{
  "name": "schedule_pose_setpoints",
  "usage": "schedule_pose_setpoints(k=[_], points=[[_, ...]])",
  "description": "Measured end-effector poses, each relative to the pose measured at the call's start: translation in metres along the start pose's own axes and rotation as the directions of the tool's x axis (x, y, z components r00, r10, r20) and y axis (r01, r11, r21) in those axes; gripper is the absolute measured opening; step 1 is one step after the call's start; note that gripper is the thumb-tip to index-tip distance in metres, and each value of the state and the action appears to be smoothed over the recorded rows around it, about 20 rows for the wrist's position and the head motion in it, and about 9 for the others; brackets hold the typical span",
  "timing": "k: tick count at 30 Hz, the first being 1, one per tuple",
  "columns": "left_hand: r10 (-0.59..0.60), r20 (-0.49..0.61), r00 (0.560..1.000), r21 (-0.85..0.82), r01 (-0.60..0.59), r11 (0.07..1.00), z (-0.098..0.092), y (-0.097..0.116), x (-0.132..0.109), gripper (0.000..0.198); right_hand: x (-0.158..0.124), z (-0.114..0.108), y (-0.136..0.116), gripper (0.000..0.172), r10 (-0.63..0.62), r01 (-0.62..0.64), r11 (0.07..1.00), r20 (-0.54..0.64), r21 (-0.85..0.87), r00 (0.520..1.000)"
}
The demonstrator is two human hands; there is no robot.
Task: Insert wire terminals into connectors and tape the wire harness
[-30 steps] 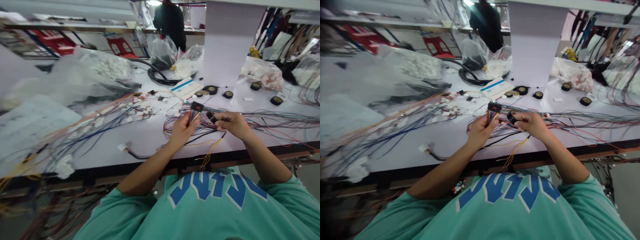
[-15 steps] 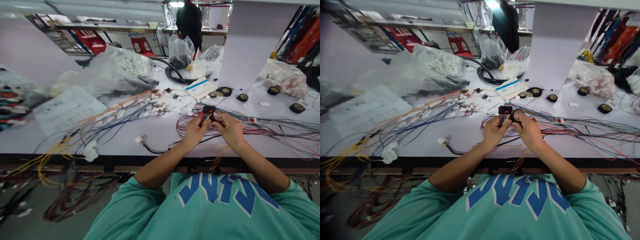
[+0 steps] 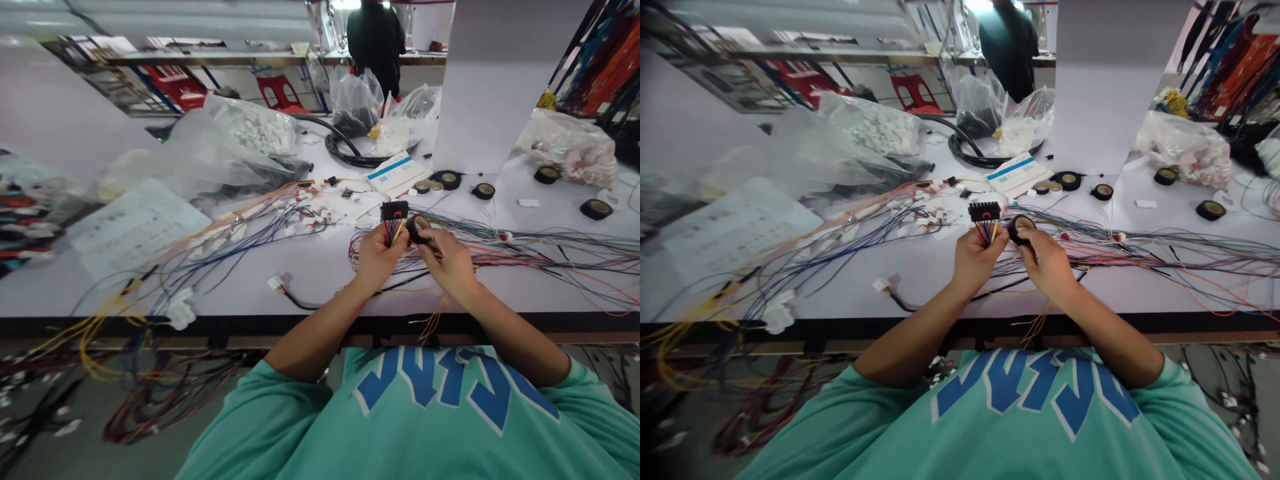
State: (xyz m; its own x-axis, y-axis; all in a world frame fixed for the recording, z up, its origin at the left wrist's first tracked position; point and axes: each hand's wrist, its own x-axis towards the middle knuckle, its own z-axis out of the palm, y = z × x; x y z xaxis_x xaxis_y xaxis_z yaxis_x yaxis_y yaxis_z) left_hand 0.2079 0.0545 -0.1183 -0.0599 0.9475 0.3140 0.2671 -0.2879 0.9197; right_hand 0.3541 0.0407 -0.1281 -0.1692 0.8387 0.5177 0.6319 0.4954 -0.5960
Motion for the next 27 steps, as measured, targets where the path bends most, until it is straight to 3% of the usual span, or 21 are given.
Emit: schedule_pose_setpoints(k=[5, 11, 16, 20, 25, 27], points=[[-0.05, 0.112, 0.992, -0.177, 0.07, 0.982, -0.003, 0.001, 0.004, 0.015, 0.002, -0.001, 0.006, 0.03, -0.06, 0.062, 0.996, 0.025, -0.06, 0.998], [-0.033, 0.178, 0.983, -0.122, 0.055, 0.991, -0.003, 0.003, 0.0, 0.016, 0.009, -0.002, 0.005, 0.038, 0.008, 0.013, 0.989, 0.136, -0.149, 0.991], [-0.07, 0.206, 0.976, -0.157, 0.104, 0.982, 0.002, -0.004, 0.004, 0.016, 0.017, -0.007, 0.011, 0.028, 0.05, -0.027, 0.993, 0.198, -0.116, 0.979], [-0.104, 0.355, 0.929, -0.329, 0.228, 0.916, 0.002, -0.007, 0.009, 0.04, 0.022, -0.02, 0.018, 0.022, 0.104, -0.078, 0.988, 0.199, -0.133, 0.974], [-0.11, 0.396, 0.912, -0.41, 0.283, 0.867, -0.004, -0.003, 0.01, 0.014, 0.029, -0.034, 0.009, 0.021, 0.031, -0.055, 0.996, 0.313, 0.07, 0.949], [-0.088, 0.4, 0.912, -0.425, 0.269, 0.864, -0.005, -0.003, 0.01, 0.015, 0.03, -0.034, -0.001, 0.021, -0.023, -0.024, 0.99, 0.322, 0.142, 0.946]])
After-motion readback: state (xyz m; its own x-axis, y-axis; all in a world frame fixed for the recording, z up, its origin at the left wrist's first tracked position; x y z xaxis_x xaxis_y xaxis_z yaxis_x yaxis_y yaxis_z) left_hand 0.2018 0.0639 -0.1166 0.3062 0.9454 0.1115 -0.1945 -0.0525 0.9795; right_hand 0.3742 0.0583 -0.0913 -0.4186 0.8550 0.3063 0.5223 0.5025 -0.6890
